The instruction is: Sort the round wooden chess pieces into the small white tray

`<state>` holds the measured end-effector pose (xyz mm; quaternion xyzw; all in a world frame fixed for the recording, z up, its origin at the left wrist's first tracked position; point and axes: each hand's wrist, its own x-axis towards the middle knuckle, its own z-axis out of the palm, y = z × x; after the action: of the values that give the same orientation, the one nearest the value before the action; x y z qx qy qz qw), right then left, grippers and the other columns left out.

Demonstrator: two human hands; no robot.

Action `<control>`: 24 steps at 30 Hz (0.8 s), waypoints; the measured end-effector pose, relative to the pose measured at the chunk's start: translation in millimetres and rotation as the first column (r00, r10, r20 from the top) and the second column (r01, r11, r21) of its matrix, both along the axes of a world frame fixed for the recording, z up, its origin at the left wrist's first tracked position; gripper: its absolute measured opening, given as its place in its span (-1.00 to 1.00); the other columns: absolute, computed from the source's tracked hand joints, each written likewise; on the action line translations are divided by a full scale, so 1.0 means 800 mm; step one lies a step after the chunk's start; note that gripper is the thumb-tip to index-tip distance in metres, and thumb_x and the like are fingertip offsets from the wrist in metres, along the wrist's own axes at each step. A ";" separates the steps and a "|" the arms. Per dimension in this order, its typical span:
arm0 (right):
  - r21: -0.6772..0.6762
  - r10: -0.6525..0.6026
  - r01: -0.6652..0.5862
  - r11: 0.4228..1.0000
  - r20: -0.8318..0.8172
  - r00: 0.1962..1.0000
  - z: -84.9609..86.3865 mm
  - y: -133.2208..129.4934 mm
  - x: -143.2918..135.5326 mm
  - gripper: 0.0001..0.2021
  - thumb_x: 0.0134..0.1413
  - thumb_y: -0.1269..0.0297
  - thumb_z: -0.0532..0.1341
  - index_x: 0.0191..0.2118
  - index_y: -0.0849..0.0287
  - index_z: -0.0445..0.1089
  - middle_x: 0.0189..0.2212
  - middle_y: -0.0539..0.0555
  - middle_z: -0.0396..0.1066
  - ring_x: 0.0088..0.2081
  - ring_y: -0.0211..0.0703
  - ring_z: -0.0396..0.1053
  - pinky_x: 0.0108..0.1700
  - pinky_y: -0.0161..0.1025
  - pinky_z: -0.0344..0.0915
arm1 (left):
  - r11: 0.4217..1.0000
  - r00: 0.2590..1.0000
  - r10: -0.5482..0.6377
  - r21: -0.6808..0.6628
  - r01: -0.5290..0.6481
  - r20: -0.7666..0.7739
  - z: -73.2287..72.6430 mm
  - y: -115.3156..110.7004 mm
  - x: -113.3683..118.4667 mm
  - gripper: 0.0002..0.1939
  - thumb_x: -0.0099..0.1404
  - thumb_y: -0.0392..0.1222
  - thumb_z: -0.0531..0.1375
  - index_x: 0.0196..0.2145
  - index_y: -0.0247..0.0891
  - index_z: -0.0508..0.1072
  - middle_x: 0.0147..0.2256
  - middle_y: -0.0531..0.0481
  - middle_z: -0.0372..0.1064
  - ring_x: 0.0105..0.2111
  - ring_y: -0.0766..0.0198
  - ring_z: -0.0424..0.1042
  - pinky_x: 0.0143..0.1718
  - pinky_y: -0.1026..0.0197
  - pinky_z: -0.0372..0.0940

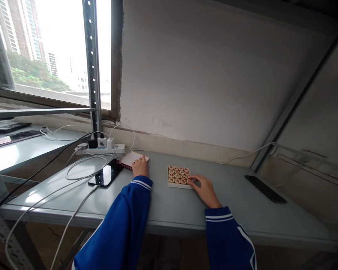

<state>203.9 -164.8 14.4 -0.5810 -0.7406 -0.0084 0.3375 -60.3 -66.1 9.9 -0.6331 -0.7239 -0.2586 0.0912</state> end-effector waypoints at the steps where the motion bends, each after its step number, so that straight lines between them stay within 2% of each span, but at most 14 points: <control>1: 0.017 0.001 -0.001 1.000 -0.014 1.000 0.000 0.000 0.000 -0.71 0.01 0.02 0.05 -0.28 0.04 0.39 -0.27 0.03 0.40 -0.30 -0.15 0.32 -0.16 -0.16 0.13 | 1.000 1.000 -0.017 0.009 0.017 0.001 0.003 -0.002 0.000 -0.67 0.20 -0.44 -0.12 -0.19 -0.33 0.35 -0.25 -0.21 0.31 -0.18 0.07 0.27 -0.19 0.07 0.08; 3: 0.052 -0.007 0.010 0.999 -0.049 0.999 0.000 0.002 0.002 -0.70 0.04 0.02 0.03 -0.27 0.05 0.39 -0.27 0.03 0.40 -0.31 -0.16 0.31 -0.15 -0.16 0.13 | 0.994 0.997 -0.073 0.079 0.070 0.032 0.012 -0.011 0.002 -0.70 0.20 -0.42 -0.09 -0.27 -0.29 0.40 -0.23 -0.19 0.29 -0.15 0.07 0.25 -0.14 0.05 0.07; 5: 0.080 -0.026 0.033 0.996 -0.085 0.996 -0.002 0.004 0.003 -0.69 0.04 0.03 0.02 -0.25 0.06 0.38 -0.26 0.05 0.39 -0.28 -0.14 0.30 -0.13 -0.14 0.13 | 0.966 0.975 -0.165 0.222 0.130 0.147 0.025 -0.025 0.006 -0.71 0.22 -0.37 -0.07 -0.23 -0.25 0.40 -0.20 -0.15 0.28 -0.13 0.09 0.24 -0.11 0.05 0.07; 7: 0.101 -0.029 0.043 0.994 -0.140 0.990 -0.003 0.007 0.003 -0.68 0.02 0.03 0.04 -0.19 0.07 0.36 -0.21 0.08 0.37 -0.21 -0.10 0.28 -0.10 -0.11 0.13 | 0.913 0.887 -0.303 0.374 0.165 0.349 0.040 -0.044 0.014 -0.71 0.25 -0.28 -0.08 -0.15 -0.21 0.36 -0.19 -0.11 0.27 -0.16 0.14 0.26 -0.12 0.10 0.12; 9: 0.123 -0.006 0.039 0.992 -0.257 0.966 -0.004 0.011 0.001 -0.61 -0.01 0.01 0.06 -0.10 0.08 0.31 -0.12 0.11 0.32 -0.12 -0.07 0.24 -0.07 -0.09 0.14 | 0.862 0.686 -0.453 0.476 0.175 0.569 0.058 -0.067 0.027 -0.71 0.28 -0.18 -0.08 -0.09 -0.23 0.27 -0.18 -0.09 0.27 -0.20 0.19 0.30 -0.19 0.15 0.20; 11: 0.143 0.040 0.026 0.989 -0.437 0.898 -0.001 0.014 -0.004 -0.51 -0.02 -0.01 0.06 0.02 0.09 0.19 -0.01 0.15 0.23 -0.04 -0.07 0.20 -0.05 -0.09 0.16 | 0.793 0.362 -0.608 0.564 0.231 0.706 0.079 -0.089 0.045 -0.66 0.31 -0.10 -0.14 0.01 -0.22 0.09 -0.15 -0.08 0.28 -0.21 0.24 0.32 -0.23 0.19 0.25; 12: 0.146 0.069 0.012 0.989 -0.533 0.843 0.002 0.014 -0.007 -0.47 -0.02 -0.03 0.05 0.07 0.09 0.12 0.04 0.15 0.18 0.00 -0.09 0.17 -0.03 -0.10 0.16 | 0.761 0.202 -0.645 0.593 0.265 0.737 0.088 -0.100 0.055 -0.65 0.31 -0.07 -0.16 0.02 -0.21 0.04 -0.12 -0.09 0.27 -0.20 0.25 0.32 -0.24 0.21 0.26; 13: 0.146 0.102 -0.013 0.989 -0.623 0.776 0.006 0.013 -0.010 -0.43 0.00 -0.04 0.02 0.12 0.09 0.05 0.08 0.15 0.13 0.04 -0.11 0.14 -0.01 -0.11 0.16 | 0.746 0.073 -0.641 0.597 0.296 0.764 0.097 -0.108 0.065 -0.64 0.31 -0.03 -0.17 0.01 -0.20 0.02 -0.11 -0.09 0.27 -0.21 0.26 0.34 -0.27 0.22 0.28; 15: 0.151 0.177 -0.095 0.984 -0.758 0.627 0.015 0.006 -0.020 -0.41 0.06 -0.07 -0.08 0.18 0.04 -0.09 0.14 0.12 0.05 0.12 -0.16 0.06 0.03 -0.12 0.14 | 0.745 -0.084 -0.564 0.550 0.377 0.822 0.107 -0.118 0.084 -0.64 0.29 0.00 -0.13 -0.03 -0.21 0.03 -0.16 -0.09 0.30 -0.26 0.24 0.36 -0.32 0.21 0.29; 17: 0.172 0.239 -0.179 0.969 -0.837 0.492 0.025 -0.004 -0.033 -0.43 0.10 -0.08 -0.18 0.20 -0.02 -0.18 0.18 0.06 -0.02 0.16 -0.20 -0.01 0.06 -0.11 0.13 | 0.754 -0.149 -0.483 0.496 0.430 0.863 0.106 -0.119 0.100 -0.66 0.28 -0.05 -0.09 -0.03 -0.22 0.03 -0.18 -0.11 0.31 -0.28 0.23 0.37 -0.33 0.20 0.30; 19: 0.186 0.277 -0.244 0.952 -0.864 0.421 0.033 -0.014 -0.047 -0.44 0.10 -0.07 -0.16 0.20 -0.06 -0.19 0.20 0.02 -0.07 0.18 -0.21 -0.06 0.08 -0.10 0.11 | 0.801 -0.119 -0.411 0.420 0.426 0.904 0.092 -0.113 0.113 -0.65 0.27 -0.11 -0.07 -0.02 -0.24 0.02 -0.18 -0.13 0.31 -0.27 0.22 0.37 -0.32 0.18 0.29; 20: 0.178 0.281 -0.268 0.947 -0.863 0.420 0.035 -0.018 -0.054 -0.43 0.08 -0.05 -0.09 0.20 -0.06 -0.17 0.20 0.01 -0.09 0.19 -0.21 -0.08 0.09 -0.11 0.09 | 0.832 -0.075 -0.378 0.373 0.411 0.923 0.083 -0.110 0.118 -0.65 0.26 -0.13 -0.06 -0.02 -0.25 0.03 -0.18 -0.15 0.31 -0.25 0.21 0.37 -0.30 0.17 0.29; 22: 0.153 0.267 -0.262 0.953 -0.833 0.485 0.036 -0.024 -0.064 -0.39 0.01 0.00 0.05 0.18 -0.03 -0.09 0.21 0.02 -0.11 0.20 -0.17 -0.12 0.11 -0.12 0.07 | 0.860 -0.004 -0.358 0.332 0.388 0.934 0.065 -0.104 0.125 -0.68 0.25 -0.16 -0.06 -0.05 -0.27 0.08 -0.17 -0.16 0.29 -0.22 0.21 0.35 -0.27 0.18 0.28; 24: 0.163 0.216 -0.142 0.976 -0.772 0.598 0.032 -0.027 -0.068 -0.36 -0.06 0.03 0.13 0.16 0.03 -0.02 0.21 0.03 -0.11 0.21 -0.11 -0.15 0.13 -0.10 0.04 | 0.861 -0.024 -0.357 0.339 0.379 0.934 0.055 -0.102 0.130 -0.71 0.25 -0.21 -0.09 -0.06 -0.28 0.09 -0.18 -0.15 0.29 -0.24 0.24 0.35 -0.27 0.20 0.28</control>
<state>149.7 -186.0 40.2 -0.4338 -0.5715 0.2491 0.6505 44.0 -147.8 53.7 -0.4617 -0.4017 -0.6196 -0.4915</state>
